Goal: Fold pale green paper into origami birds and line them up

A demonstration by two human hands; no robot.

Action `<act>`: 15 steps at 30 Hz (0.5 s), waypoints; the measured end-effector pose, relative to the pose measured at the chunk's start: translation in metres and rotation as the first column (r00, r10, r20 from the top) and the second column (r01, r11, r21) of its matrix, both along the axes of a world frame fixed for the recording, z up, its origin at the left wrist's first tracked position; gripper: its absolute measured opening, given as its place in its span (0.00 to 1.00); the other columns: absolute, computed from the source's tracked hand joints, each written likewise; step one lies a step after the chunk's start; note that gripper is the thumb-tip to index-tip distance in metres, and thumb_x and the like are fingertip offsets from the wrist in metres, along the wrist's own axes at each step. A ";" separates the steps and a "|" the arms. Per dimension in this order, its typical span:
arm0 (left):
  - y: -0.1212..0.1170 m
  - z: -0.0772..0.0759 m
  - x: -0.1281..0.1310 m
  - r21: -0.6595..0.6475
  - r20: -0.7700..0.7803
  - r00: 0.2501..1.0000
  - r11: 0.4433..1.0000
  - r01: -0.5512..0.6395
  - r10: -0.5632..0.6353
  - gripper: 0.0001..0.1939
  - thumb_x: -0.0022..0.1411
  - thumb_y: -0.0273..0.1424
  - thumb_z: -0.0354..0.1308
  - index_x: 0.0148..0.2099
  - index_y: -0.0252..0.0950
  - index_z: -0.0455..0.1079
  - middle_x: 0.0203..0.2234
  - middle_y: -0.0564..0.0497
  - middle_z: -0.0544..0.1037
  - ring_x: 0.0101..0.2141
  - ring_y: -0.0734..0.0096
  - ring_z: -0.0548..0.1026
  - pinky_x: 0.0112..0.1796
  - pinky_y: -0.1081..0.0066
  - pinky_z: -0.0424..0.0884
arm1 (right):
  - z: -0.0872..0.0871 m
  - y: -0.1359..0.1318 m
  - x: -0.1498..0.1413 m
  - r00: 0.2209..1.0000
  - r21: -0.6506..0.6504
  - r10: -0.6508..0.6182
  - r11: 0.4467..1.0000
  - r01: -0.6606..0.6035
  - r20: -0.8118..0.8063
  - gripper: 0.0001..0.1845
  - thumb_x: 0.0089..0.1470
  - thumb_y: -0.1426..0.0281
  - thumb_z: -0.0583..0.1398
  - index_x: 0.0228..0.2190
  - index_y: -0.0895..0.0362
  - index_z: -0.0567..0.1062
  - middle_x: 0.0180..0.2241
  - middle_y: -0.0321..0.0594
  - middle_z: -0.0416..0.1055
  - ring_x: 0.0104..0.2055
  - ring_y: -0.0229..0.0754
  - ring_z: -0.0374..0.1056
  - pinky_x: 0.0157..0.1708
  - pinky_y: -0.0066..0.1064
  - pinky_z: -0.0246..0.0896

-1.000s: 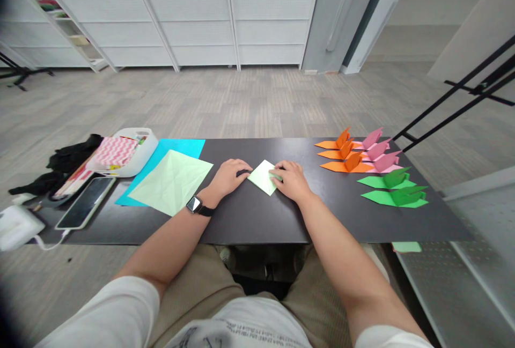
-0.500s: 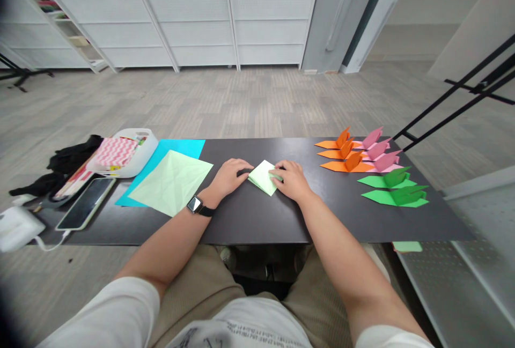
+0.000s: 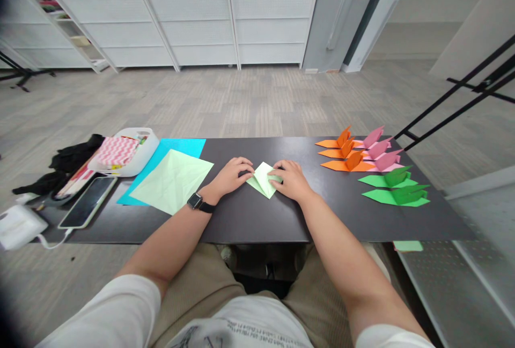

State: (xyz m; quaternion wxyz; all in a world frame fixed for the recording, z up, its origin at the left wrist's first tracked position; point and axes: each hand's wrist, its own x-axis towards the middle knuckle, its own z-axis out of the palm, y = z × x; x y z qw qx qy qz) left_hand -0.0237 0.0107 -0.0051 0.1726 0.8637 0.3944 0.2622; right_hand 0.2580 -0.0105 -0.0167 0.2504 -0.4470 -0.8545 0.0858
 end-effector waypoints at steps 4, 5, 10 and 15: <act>-0.002 0.000 0.004 -0.010 0.009 0.999 0.999 -0.048 0.048 0.07 0.70 0.36 0.61 0.45 0.42 0.79 0.51 0.48 0.78 0.53 0.59 0.74 0.60 0.54 0.68 | 0.002 -0.001 -0.004 1.000 -0.004 0.024 1.000 -0.023 0.018 0.12 0.59 0.63 0.68 0.46 0.46 0.84 0.51 0.43 0.75 0.55 0.53 0.68 0.59 0.49 0.56; -0.003 0.000 0.005 -0.012 0.007 0.998 0.998 -0.055 0.055 0.06 0.70 0.35 0.61 0.45 0.42 0.79 0.51 0.48 0.78 0.53 0.59 0.74 0.60 0.54 0.68 | 0.002 -0.001 -0.005 0.999 -0.003 0.023 1.000 -0.023 0.022 0.12 0.59 0.63 0.68 0.46 0.46 0.84 0.51 0.43 0.75 0.55 0.53 0.68 0.59 0.49 0.56; -0.002 -0.002 0.013 -0.020 -0.012 0.993 0.993 -0.120 0.119 0.05 0.69 0.35 0.62 0.43 0.41 0.77 0.48 0.48 0.79 0.51 0.59 0.74 0.58 0.54 0.68 | 0.001 -0.002 -0.009 0.999 0.003 0.022 1.000 -0.022 0.041 0.10 0.59 0.63 0.68 0.43 0.47 0.84 0.52 0.42 0.77 0.56 0.53 0.68 0.61 0.51 0.53; -0.004 -0.005 0.024 0.007 -0.030 0.987 0.987 -0.161 0.161 0.04 0.68 0.34 0.63 0.42 0.40 0.76 0.48 0.48 0.78 0.51 0.59 0.74 0.58 0.55 0.68 | 0.004 -0.004 -0.011 0.998 -0.020 0.043 0.999 -0.042 0.049 0.09 0.60 0.62 0.67 0.43 0.47 0.83 0.49 0.41 0.78 0.55 0.52 0.68 0.62 0.51 0.52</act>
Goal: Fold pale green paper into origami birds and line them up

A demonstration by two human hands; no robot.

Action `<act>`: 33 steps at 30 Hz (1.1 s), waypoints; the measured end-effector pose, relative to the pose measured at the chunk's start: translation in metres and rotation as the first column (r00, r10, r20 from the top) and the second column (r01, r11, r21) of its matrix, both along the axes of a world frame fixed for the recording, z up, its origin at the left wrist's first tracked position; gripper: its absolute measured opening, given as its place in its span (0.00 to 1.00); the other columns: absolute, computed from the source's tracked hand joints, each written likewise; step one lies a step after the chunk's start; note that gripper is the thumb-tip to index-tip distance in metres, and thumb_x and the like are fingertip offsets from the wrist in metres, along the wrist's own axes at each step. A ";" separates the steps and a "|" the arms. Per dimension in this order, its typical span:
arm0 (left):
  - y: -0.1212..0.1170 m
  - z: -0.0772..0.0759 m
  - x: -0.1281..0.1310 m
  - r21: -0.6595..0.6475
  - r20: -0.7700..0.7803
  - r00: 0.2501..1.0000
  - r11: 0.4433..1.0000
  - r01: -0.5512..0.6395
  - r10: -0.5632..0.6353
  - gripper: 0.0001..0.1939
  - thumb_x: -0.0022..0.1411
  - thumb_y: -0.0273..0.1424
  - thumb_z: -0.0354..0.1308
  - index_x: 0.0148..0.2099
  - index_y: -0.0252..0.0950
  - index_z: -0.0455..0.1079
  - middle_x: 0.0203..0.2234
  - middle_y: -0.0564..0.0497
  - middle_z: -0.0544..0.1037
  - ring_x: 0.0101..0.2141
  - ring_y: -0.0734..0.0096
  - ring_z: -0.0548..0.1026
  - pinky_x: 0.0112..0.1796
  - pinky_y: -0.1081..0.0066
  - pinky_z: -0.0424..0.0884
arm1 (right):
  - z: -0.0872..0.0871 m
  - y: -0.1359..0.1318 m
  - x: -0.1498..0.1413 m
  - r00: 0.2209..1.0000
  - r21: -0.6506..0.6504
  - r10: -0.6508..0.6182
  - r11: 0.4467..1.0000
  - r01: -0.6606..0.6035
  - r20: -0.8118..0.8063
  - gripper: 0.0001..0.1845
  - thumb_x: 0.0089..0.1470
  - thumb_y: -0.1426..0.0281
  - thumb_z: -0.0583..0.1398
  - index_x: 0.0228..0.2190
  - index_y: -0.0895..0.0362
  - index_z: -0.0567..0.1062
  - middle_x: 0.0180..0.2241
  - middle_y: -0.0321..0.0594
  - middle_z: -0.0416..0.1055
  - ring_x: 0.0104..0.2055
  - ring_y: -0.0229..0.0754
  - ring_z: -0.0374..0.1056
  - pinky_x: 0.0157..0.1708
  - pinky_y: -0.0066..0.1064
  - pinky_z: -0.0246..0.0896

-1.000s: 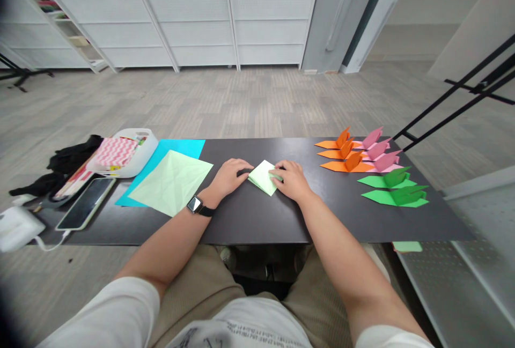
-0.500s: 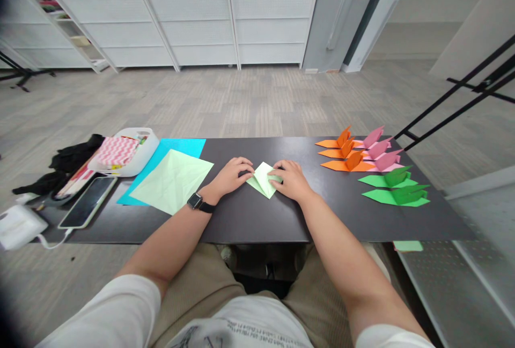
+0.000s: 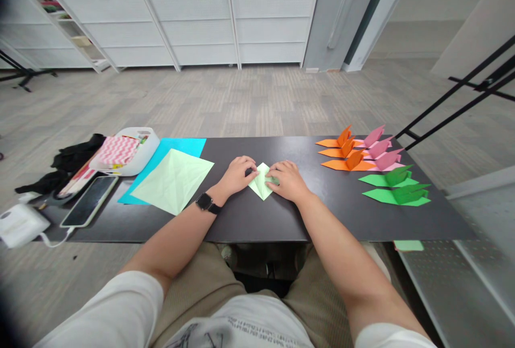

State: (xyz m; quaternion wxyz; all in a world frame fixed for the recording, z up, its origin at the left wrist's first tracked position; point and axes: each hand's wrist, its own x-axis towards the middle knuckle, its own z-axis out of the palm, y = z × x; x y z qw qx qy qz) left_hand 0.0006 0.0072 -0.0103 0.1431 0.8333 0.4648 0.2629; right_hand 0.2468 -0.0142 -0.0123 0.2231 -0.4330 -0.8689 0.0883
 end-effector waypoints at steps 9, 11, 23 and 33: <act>0.002 -0.010 0.009 0.052 -0.069 0.997 0.998 -0.019 0.022 0.07 0.68 0.35 0.64 0.46 0.40 0.73 0.48 0.48 0.77 0.51 0.58 0.72 0.58 0.55 0.66 | 0.001 -0.001 -0.002 0.999 0.003 -0.006 1.000 0.006 0.037 0.17 0.61 0.63 0.66 0.51 0.46 0.81 0.50 0.43 0.77 0.55 0.53 0.67 0.59 0.49 0.53; 0.001 -0.008 0.010 0.073 -0.086 0.996 0.997 -0.028 0.034 0.07 0.69 0.35 0.64 0.46 0.40 0.74 0.48 0.48 0.76 0.52 0.58 0.71 0.58 0.55 0.66 | -0.001 -0.001 -0.002 0.999 0.022 -0.009 1.000 0.008 0.044 0.18 0.61 0.63 0.65 0.53 0.45 0.81 0.52 0.43 0.75 0.56 0.53 0.66 0.59 0.48 0.53; -0.016 0.005 0.007 0.103 -0.169 0.983 0.991 0.086 -0.068 0.09 0.71 0.36 0.60 0.50 0.42 0.78 0.50 0.48 0.81 0.52 0.54 0.73 0.62 0.50 0.63 | -0.002 -0.001 -0.004 0.990 0.073 -0.085 0.994 0.077 0.114 0.18 0.63 0.65 0.63 0.53 0.46 0.81 0.56 0.44 0.75 0.58 0.56 0.64 0.60 0.50 0.54; -0.020 0.004 0.002 0.067 -0.190 0.979 0.994 0.084 -0.070 0.14 0.69 0.41 0.63 0.54 0.45 0.77 0.57 0.49 0.80 0.57 0.53 0.72 0.67 0.44 0.55 | 0.000 0.000 -0.003 0.997 0.032 -0.008 0.999 0.005 0.078 0.16 0.66 0.65 0.60 0.51 0.45 0.83 0.53 0.41 0.79 0.56 0.52 0.67 0.60 0.50 0.52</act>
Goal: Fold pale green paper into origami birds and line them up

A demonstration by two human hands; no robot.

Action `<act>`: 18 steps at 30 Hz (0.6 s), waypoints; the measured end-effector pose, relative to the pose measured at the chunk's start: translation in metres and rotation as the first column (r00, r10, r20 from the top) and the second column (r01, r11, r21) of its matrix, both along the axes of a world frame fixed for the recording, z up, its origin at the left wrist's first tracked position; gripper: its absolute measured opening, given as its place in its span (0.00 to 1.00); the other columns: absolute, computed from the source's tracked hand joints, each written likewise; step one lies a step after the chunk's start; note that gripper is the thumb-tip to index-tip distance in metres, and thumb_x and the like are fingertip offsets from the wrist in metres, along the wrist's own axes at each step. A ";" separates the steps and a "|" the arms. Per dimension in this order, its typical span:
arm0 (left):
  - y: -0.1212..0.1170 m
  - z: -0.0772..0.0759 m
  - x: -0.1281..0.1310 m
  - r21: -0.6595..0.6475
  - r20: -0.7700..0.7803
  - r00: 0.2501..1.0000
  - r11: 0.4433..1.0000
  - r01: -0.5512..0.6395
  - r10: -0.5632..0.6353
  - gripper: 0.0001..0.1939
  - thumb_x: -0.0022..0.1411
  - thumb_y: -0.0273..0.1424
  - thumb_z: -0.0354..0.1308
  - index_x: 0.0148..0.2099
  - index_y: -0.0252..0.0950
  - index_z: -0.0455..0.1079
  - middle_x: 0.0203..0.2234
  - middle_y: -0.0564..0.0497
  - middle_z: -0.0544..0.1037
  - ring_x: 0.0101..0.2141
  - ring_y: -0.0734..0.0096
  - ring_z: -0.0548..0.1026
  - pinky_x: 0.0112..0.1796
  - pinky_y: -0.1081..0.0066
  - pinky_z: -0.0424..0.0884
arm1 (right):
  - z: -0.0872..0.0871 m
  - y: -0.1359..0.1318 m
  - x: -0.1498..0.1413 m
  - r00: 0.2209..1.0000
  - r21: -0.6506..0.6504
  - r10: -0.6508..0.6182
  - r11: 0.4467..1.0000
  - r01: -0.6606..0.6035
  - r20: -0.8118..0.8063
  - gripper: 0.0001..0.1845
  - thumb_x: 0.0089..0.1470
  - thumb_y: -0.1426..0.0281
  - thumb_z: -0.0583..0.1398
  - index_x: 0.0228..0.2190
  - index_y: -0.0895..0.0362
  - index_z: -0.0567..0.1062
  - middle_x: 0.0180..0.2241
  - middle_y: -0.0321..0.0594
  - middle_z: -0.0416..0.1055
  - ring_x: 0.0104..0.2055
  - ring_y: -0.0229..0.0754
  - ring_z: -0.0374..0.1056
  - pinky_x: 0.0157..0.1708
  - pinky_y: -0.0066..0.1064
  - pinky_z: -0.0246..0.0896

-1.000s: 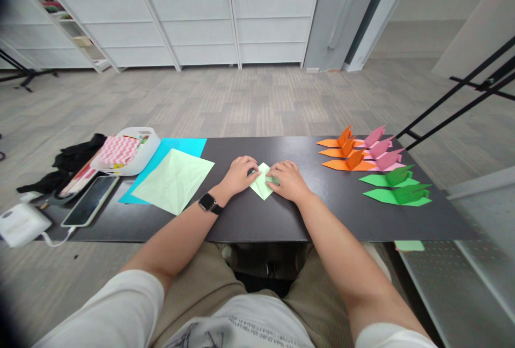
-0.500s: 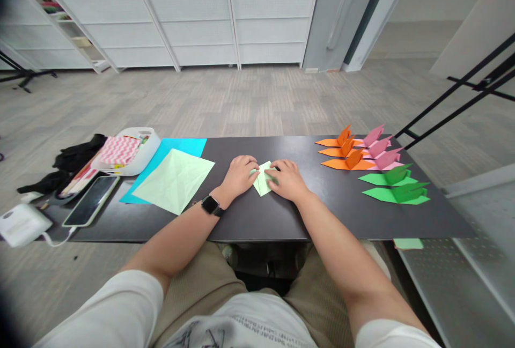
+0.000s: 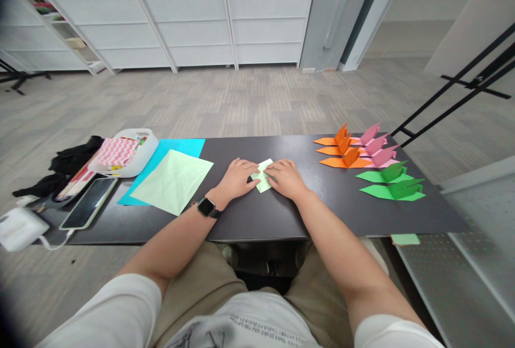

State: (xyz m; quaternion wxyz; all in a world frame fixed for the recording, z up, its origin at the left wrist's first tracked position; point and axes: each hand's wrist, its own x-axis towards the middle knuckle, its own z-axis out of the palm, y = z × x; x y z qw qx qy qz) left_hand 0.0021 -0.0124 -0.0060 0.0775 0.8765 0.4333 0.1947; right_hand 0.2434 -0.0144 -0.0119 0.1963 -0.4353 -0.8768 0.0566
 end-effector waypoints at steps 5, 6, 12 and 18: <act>-0.004 0.001 -0.006 -0.043 -0.011 1.000 0.999 0.019 -0.020 0.22 0.64 0.47 0.67 0.57 0.46 0.76 0.63 0.49 0.76 0.62 0.49 0.68 0.70 0.36 0.45 | -0.001 0.000 0.001 1.000 -0.005 -0.005 1.000 0.005 0.004 0.16 0.65 0.66 0.61 0.52 0.45 0.82 0.53 0.41 0.79 0.57 0.53 0.67 0.59 0.50 0.53; -0.005 0.001 -0.007 -0.050 -0.015 1.000 0.998 0.026 -0.026 0.24 0.63 0.47 0.68 0.58 0.46 0.75 0.64 0.48 0.75 0.63 0.48 0.67 0.70 0.36 0.44 | -0.002 0.000 0.001 1.000 -0.006 -0.005 1.000 0.005 0.002 0.16 0.65 0.66 0.61 0.52 0.45 0.82 0.53 0.41 0.79 0.57 0.53 0.67 0.59 0.50 0.53; -0.008 0.004 -0.011 -0.066 -0.028 0.997 0.995 0.070 -0.072 0.32 0.59 0.53 0.69 0.62 0.47 0.73 0.66 0.46 0.72 0.67 0.44 0.63 0.71 0.35 0.39 | -0.003 0.001 0.002 1.000 -0.007 0.001 1.000 -0.002 -0.009 0.15 0.67 0.64 0.60 0.52 0.45 0.82 0.53 0.40 0.79 0.56 0.52 0.67 0.59 0.49 0.54; -0.001 0.008 -0.009 -0.056 0.071 0.997 0.998 0.002 0.002 0.18 0.73 0.47 0.58 0.57 0.46 0.76 0.56 0.48 0.80 0.59 0.54 0.72 0.70 0.41 0.49 | 0.000 0.000 0.001 0.999 -0.025 0.039 0.999 -0.039 -0.024 0.17 0.66 0.66 0.60 0.52 0.45 0.83 0.54 0.41 0.79 0.56 0.52 0.67 0.58 0.50 0.54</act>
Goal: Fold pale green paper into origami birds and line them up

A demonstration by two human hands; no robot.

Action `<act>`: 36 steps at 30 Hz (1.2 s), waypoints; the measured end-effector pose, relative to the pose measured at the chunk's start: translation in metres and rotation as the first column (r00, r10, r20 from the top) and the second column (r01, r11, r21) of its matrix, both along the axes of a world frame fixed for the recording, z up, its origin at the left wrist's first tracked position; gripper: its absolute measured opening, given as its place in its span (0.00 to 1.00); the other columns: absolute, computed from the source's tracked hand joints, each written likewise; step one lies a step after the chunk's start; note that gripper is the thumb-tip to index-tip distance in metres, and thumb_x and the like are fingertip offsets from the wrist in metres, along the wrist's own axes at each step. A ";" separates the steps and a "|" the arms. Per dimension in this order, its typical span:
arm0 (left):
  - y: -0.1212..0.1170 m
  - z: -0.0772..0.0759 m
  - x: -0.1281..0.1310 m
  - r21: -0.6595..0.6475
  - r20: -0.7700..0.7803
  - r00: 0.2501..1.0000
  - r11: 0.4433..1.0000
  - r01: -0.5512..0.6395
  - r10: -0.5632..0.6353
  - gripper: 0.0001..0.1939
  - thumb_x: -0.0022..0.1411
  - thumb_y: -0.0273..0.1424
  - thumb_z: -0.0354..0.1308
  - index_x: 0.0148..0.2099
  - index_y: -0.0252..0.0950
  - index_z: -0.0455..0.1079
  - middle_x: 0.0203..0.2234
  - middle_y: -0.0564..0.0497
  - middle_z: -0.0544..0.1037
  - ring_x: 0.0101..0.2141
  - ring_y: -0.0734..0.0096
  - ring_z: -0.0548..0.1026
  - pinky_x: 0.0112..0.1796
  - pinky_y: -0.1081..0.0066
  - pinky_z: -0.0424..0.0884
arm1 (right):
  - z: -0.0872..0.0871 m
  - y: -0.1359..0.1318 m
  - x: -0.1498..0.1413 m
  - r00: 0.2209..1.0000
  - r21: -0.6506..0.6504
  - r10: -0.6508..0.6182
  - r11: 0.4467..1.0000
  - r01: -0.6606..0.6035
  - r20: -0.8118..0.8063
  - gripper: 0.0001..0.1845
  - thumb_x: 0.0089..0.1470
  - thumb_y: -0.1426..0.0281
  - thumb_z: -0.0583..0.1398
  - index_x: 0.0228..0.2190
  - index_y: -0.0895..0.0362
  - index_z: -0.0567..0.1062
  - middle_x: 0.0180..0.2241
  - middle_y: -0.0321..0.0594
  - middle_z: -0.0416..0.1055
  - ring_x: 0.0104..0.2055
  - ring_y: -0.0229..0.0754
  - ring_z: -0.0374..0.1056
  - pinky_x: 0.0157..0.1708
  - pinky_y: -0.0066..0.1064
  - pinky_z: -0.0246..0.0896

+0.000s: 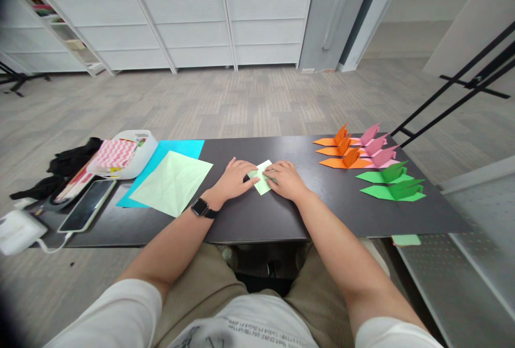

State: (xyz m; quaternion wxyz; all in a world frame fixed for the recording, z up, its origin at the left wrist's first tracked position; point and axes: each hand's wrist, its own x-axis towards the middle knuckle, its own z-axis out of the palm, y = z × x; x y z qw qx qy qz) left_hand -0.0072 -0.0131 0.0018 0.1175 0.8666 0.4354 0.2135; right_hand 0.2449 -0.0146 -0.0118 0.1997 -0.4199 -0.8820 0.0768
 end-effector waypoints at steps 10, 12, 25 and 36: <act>0.015 -0.015 0.009 0.041 -0.033 0.988 0.988 -0.151 0.152 0.10 0.71 0.37 0.61 0.50 0.43 0.82 0.50 0.47 0.80 0.49 0.55 0.74 0.54 0.53 0.69 | 0.000 -0.002 -0.005 0.999 -0.034 0.010 0.999 -0.011 -0.038 0.19 0.61 0.65 0.64 0.53 0.43 0.82 0.53 0.41 0.78 0.56 0.54 0.67 0.59 0.50 0.56; 0.015 -0.015 0.011 0.027 -0.027 0.988 0.988 -0.150 0.151 0.10 0.71 0.36 0.61 0.49 0.43 0.82 0.50 0.48 0.80 0.49 0.55 0.74 0.54 0.53 0.68 | -0.003 0.000 -0.005 0.993 -0.008 -0.105 0.995 0.104 -0.046 0.19 0.61 0.63 0.65 0.54 0.45 0.81 0.52 0.44 0.77 0.55 0.55 0.67 0.57 0.50 0.57; 0.008 -0.002 0.019 -0.072 0.037 0.988 0.986 -0.150 0.153 0.07 0.69 0.31 0.63 0.49 0.42 0.75 0.45 0.51 0.83 0.48 0.59 0.76 0.53 0.58 0.67 | -0.009 0.006 -0.005 0.954 -0.037 -0.293 0.956 0.291 -0.065 0.10 0.60 0.64 0.67 0.44 0.49 0.82 0.51 0.43 0.76 0.54 0.53 0.67 0.55 0.46 0.56; 0.017 -0.007 0.020 0.056 -0.073 0.994 0.996 -0.074 0.078 0.08 0.72 0.29 0.58 0.47 0.42 0.78 0.41 0.49 0.82 0.45 0.60 0.75 0.56 0.57 0.64 | -0.007 0.011 -0.013 0.965 0.021 -0.259 0.965 0.260 -0.040 0.04 0.62 0.69 0.62 0.38 0.51 0.79 0.39 0.40 0.78 0.46 0.49 0.69 0.52 0.43 0.51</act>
